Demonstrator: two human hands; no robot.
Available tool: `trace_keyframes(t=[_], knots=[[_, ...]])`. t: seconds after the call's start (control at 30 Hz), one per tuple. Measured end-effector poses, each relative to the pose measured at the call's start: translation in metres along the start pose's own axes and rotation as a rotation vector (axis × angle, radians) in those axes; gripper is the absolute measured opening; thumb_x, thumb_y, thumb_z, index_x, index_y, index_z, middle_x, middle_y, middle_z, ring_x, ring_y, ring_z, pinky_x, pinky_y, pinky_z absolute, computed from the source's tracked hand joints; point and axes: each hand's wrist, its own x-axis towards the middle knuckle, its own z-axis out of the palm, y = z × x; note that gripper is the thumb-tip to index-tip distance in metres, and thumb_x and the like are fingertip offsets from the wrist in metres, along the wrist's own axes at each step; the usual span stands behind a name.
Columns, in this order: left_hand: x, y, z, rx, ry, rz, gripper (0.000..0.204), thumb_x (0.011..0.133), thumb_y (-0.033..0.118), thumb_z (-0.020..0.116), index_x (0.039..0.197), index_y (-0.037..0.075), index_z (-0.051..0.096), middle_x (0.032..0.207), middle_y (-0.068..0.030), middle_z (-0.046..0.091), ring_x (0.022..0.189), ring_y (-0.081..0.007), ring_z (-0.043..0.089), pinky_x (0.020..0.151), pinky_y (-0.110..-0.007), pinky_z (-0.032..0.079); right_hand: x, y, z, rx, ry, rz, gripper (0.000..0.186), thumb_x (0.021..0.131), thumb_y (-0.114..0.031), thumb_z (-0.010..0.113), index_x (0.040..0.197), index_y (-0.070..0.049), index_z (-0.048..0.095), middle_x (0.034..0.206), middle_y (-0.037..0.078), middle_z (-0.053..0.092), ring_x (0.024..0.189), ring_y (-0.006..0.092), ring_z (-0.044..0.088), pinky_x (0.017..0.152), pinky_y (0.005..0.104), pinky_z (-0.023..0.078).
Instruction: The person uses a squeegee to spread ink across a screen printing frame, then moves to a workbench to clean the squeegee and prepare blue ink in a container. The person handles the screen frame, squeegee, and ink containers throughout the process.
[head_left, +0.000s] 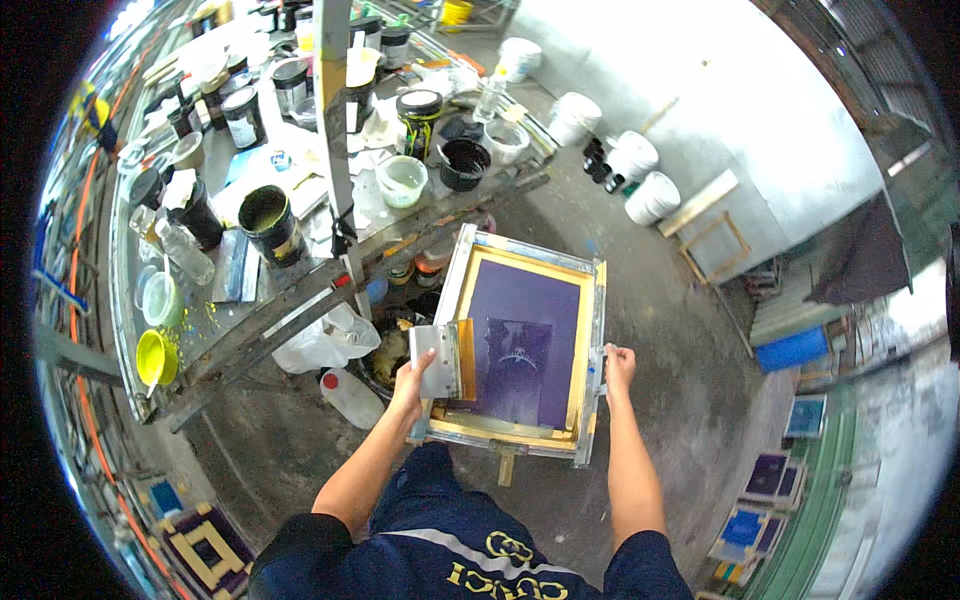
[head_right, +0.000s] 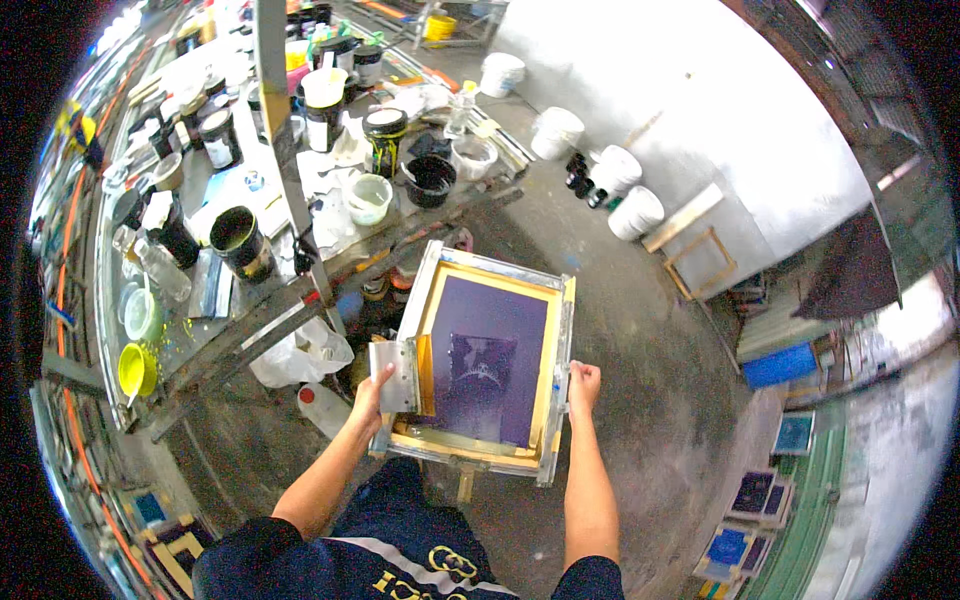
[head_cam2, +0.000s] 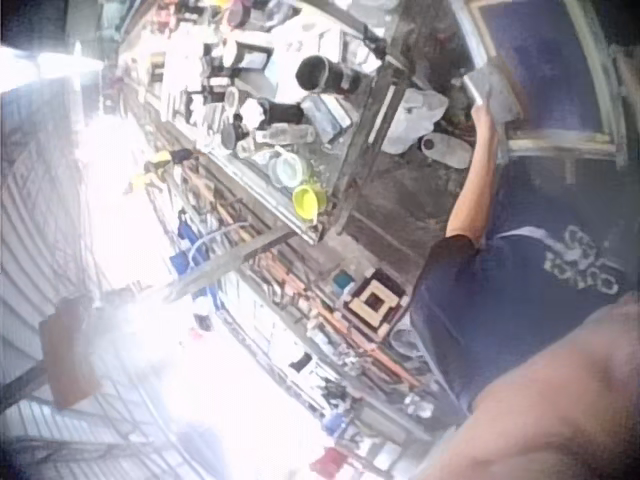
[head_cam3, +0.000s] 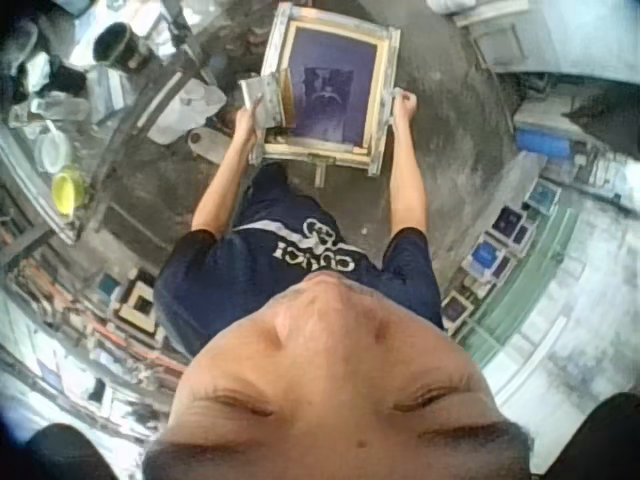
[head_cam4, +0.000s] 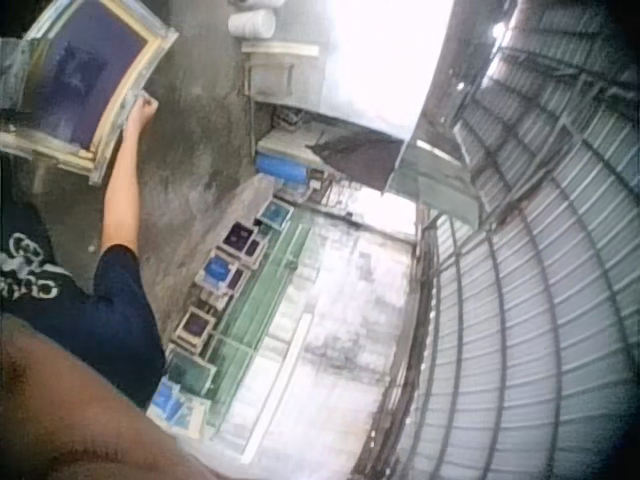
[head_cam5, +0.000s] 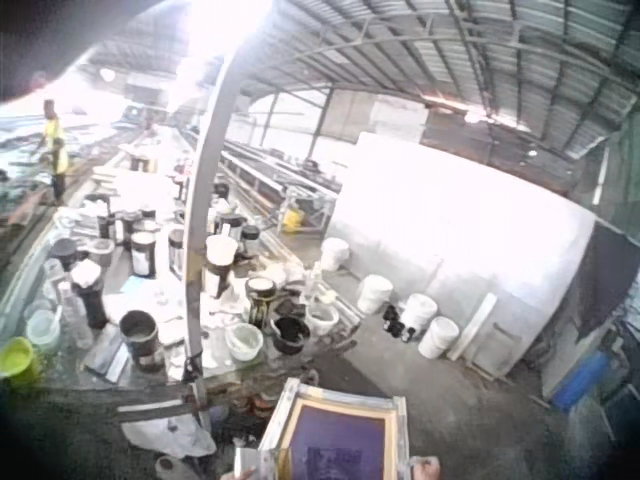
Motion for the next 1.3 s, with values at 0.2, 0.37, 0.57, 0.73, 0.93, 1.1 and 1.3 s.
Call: trace_keyframes(t=[0.2, 0.37, 0.57, 0.73, 0.93, 1.1, 1.3], knots=[[0.063, -0.033, 0.012, -0.070, 0.137, 0.063, 0.054, 0.093, 0.042, 0.076, 0.126, 0.000, 0.066, 0.117, -0.0089, 0.071, 0.102, -0.0203, 0.068, 0.092, -0.037, 0.052, 0.084, 0.030, 0.078, 0.016, -0.158, 0.053, 0.027, 0.096, -0.026, 0.075, 0.099, -0.010, 0.053, 0.068, -0.004, 0.052, 0.052, 0.0059, 0.045, 0.045, 0.0252, 0.034], [0.086, -0.034, 0.068, -0.103, 0.255, 0.099, 0.047, 0.095, 0.039, 0.074, 0.123, 0.002, 0.068, 0.111, -0.0068, 0.073, 0.097, -0.0180, 0.069, 0.088, -0.034, 0.053, 0.158, 0.070, 0.104, 0.055, -0.300, 0.072, 0.031, 0.095, -0.031, 0.076, 0.103, -0.010, 0.055, 0.071, -0.003, 0.053, 0.053, 0.0057, 0.046, 0.044, 0.0247, 0.035], [0.125, -0.048, 0.080, -0.071, 0.354, 0.115, 0.059, 0.090, 0.048, 0.077, 0.128, 0.004, 0.067, 0.117, -0.0079, 0.071, 0.105, -0.0201, 0.068, 0.093, -0.037, 0.052, 0.211, 0.072, 0.163, 0.162, -0.527, 0.105, 0.032, 0.096, -0.032, 0.075, 0.108, -0.011, 0.055, 0.074, -0.004, 0.053, 0.055, 0.0057, 0.046, 0.046, 0.0237, 0.036], [0.139, -0.059, 0.089, -0.127, 0.449, 0.095, 0.060, 0.091, 0.054, 0.075, 0.124, 0.004, 0.070, 0.115, -0.0069, 0.073, 0.099, -0.0192, 0.070, 0.089, -0.036, 0.053, 0.212, 0.075, 0.184, 0.193, -0.568, 0.123, 0.040, 0.093, -0.026, 0.078, 0.118, -0.004, 0.056, 0.111, 0.010, 0.069, 0.103, 0.0206, 0.066, 0.093, 0.0332, 0.050], [0.125, -0.043, 0.150, -0.066, 0.736, 0.304, 0.053, 0.098, 0.049, 0.069, 0.120, 0.001, 0.069, 0.104, -0.0067, 0.073, 0.093, -0.0173, 0.070, 0.084, -0.035, 0.055, 0.222, 0.070, 0.163, -0.183, -0.432, -0.187, 0.034, 0.092, -0.024, 0.075, 0.117, -0.006, 0.058, 0.118, 0.013, 0.063, 0.115, 0.0288, 0.059, 0.102, 0.0431, 0.044], [0.100, -0.073, 0.148, -0.198, 0.652, 0.345, 0.031, 0.100, 0.034, 0.065, 0.108, 0.004, 0.067, 0.092, -0.0012, 0.070, 0.076, -0.0113, 0.065, 0.067, -0.028, 0.052, 0.132, -0.067, 0.110, -0.168, -0.694, -0.576, 0.030, 0.087, -0.022, 0.074, 0.113, -0.010, 0.065, 0.118, 0.012, 0.065, 0.117, 0.0333, 0.057, 0.099, 0.0483, 0.042], [0.084, -0.044, 0.220, -0.030, 0.531, 0.304, 0.024, 0.097, 0.023, 0.072, 0.104, 0.000, 0.074, 0.090, -0.0034, 0.074, 0.072, -0.0119, 0.065, 0.067, -0.029, 0.053, -0.007, -0.132, 0.114, -0.529, -0.922, -1.083, 0.071, 0.077, -0.028, 0.081, 0.140, -0.009, 0.058, 0.137, 0.010, 0.054, 0.127, 0.0279, 0.050, 0.104, 0.0478, 0.033]])
